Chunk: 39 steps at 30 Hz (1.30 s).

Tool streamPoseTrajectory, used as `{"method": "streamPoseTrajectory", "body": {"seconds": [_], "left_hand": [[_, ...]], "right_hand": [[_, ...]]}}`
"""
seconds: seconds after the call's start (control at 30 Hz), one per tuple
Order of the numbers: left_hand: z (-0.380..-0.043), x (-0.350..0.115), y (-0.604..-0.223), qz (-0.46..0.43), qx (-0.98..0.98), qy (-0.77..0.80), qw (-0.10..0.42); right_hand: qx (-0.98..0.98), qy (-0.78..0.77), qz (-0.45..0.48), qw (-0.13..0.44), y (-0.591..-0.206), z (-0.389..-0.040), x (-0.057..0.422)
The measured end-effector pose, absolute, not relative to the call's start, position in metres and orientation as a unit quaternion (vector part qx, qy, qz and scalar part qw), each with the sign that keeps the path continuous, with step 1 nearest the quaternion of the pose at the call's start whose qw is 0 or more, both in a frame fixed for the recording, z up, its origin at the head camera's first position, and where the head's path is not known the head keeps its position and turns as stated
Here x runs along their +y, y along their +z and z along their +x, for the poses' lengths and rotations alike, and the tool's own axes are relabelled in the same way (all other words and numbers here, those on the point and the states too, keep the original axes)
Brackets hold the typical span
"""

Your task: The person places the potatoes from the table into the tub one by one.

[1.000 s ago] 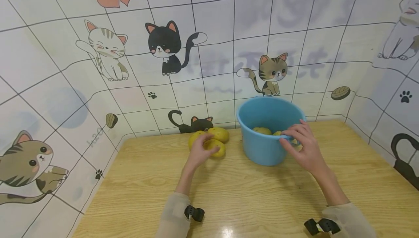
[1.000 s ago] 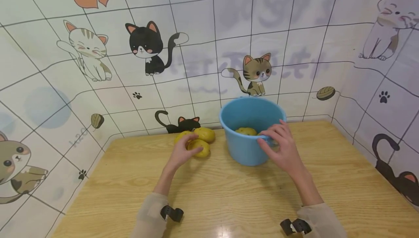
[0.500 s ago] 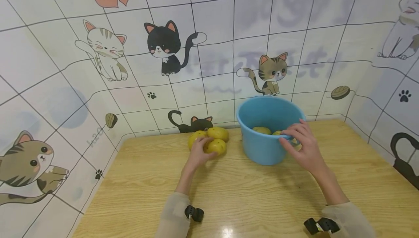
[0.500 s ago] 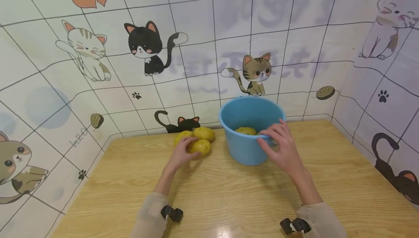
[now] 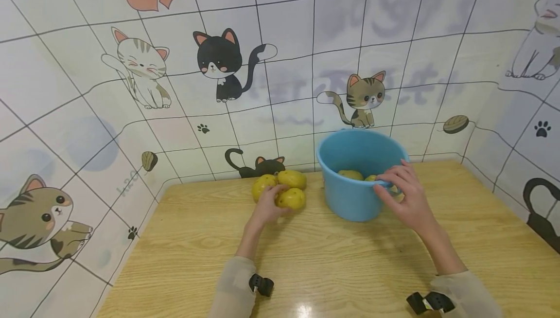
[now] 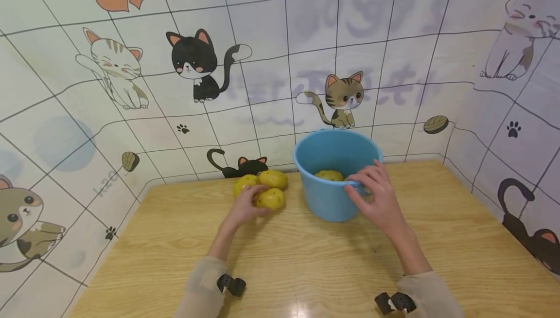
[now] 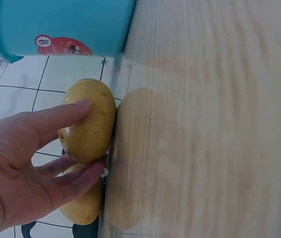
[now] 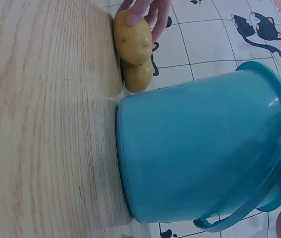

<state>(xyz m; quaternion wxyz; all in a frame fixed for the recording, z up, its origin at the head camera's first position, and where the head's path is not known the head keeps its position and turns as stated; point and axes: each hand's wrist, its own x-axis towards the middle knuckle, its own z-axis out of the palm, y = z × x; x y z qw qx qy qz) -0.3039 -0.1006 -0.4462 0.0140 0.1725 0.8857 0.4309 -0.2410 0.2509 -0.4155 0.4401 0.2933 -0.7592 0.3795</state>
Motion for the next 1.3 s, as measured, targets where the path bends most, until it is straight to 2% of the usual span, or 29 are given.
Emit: {"method": "streamPoseTrajectory", "body": {"seconds": [0.53,0.9,1.1,1.3], "left_hand": [[-0.305,-0.102,-0.45,0.153,0.873,0.464,-0.007],[-0.302,-0.098,-0.443,0.152,0.84,0.517,-0.065],[-0.296,-0.091,-0.431,0.134,0.822,0.548,-0.078],[-0.29,-0.084,-0.416,0.122,0.818,0.55,-0.114]], "right_hand": [[-0.755,0.383,0.294,0.444,-0.417,-0.241,0.251],[-0.759,0.383,0.292,0.439,-0.415,-0.24,0.251],[-0.76,0.384,0.292,0.437,-0.415,-0.239,0.251],[-0.759,0.382,0.292,0.44,-0.415,-0.24,0.251]]}}
